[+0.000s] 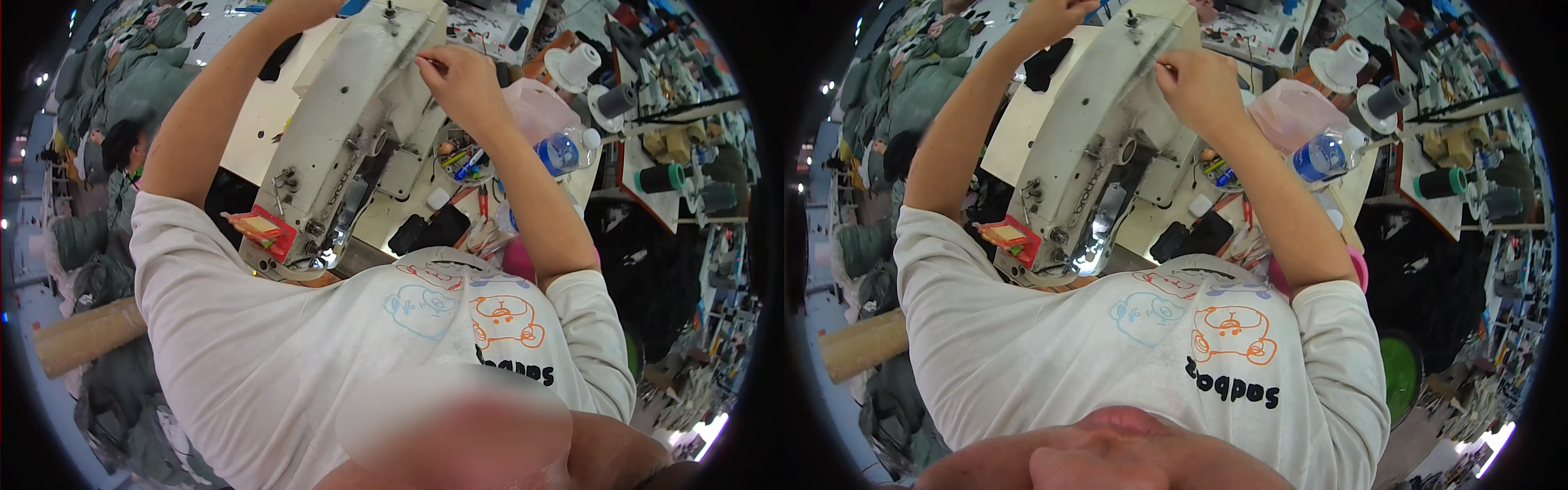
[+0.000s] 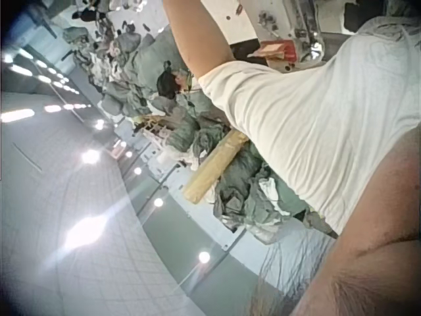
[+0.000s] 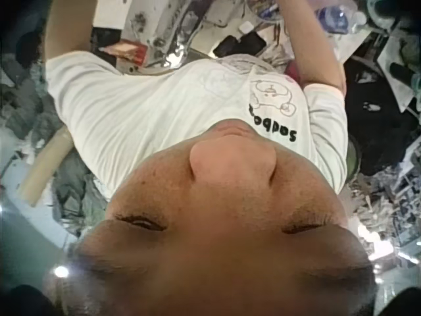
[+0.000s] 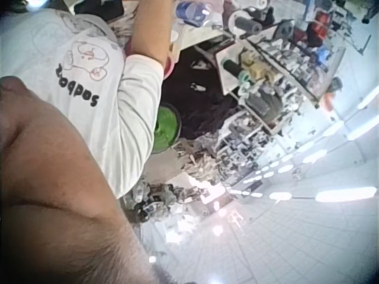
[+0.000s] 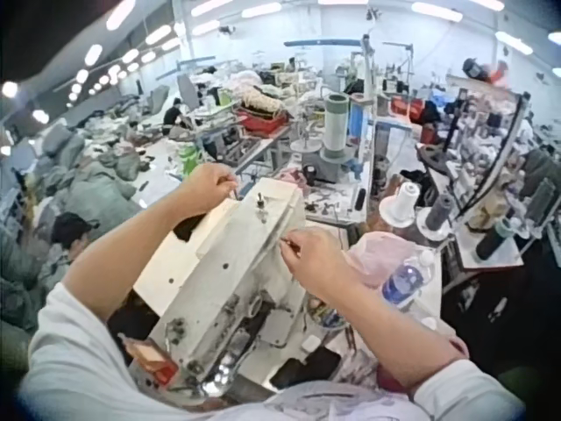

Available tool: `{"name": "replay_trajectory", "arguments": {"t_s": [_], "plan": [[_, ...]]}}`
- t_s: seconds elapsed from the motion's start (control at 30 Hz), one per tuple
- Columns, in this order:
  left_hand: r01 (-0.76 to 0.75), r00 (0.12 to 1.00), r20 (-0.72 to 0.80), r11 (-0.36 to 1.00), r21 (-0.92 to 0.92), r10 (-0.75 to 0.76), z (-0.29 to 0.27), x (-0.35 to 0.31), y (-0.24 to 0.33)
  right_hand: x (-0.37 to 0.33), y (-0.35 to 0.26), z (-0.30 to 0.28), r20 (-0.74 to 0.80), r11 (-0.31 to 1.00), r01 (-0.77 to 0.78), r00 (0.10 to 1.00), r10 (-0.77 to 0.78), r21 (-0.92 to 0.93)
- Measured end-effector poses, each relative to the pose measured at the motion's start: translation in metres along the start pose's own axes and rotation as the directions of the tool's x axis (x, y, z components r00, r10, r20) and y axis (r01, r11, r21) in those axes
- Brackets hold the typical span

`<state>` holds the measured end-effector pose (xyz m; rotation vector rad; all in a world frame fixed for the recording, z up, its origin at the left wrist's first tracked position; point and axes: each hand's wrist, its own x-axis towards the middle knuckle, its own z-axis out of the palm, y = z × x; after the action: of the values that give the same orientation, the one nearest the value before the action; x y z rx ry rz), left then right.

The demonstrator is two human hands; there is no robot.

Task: The person sets up a sewing machine by adjusting the machine head, pressing buttons on the control panel, trimming thread with snips, and threading a bobbin into a bobbin case before inserting it into the machine.

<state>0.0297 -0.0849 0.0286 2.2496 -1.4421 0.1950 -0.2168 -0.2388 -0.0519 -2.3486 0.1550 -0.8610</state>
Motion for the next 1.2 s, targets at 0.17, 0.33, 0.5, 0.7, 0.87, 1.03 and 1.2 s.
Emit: {"name": "replay_trajectory", "arguments": {"t_s": [0.17,0.33,0.5,0.7,0.87,1.03,1.2], "plan": [[0.111,0.994,-0.002,0.989,0.093,-0.111,-0.005,0.032,0.012,-0.003,-0.001,0.007,0.020,0.999,0.036,0.999,-0.035,-0.040],[-0.023,0.994,0.110,0.989,0.145,0.007,-0.006,0.067,0.005,-0.006,-0.001,0.009,0.077,0.997,0.034,0.997,-0.029,-0.066],[0.034,0.823,0.567,0.999,-0.020,-0.017,-0.007,0.065,0.013,-0.009,0.002,0.008,0.085,0.998,0.019,0.996,-0.014,-0.064],[-0.176,0.842,0.509,0.983,-0.052,0.178,0.010,0.056,0.003,-0.009,-0.003,0.001,0.158,0.996,-0.040,0.986,0.053,-0.084],[0.176,0.893,0.449,0.945,-0.274,-0.036,0.026,0.058,0.011,-0.009,-0.007,-0.001,0.214,0.981,-0.005,0.976,0.047,-0.195],[0.105,0.851,0.524,0.973,-0.205,0.018,0.023,0.066,0.020,-0.011,-0.004,0.003,0.204,0.985,-0.002,0.978,0.037,-0.171],[0.173,0.855,0.509,0.980,-0.095,-0.102,0.016,0.070,0.030,-0.011,-0.005,0.004,0.197,0.983,-0.011,0.979,0.047,-0.182]]}}
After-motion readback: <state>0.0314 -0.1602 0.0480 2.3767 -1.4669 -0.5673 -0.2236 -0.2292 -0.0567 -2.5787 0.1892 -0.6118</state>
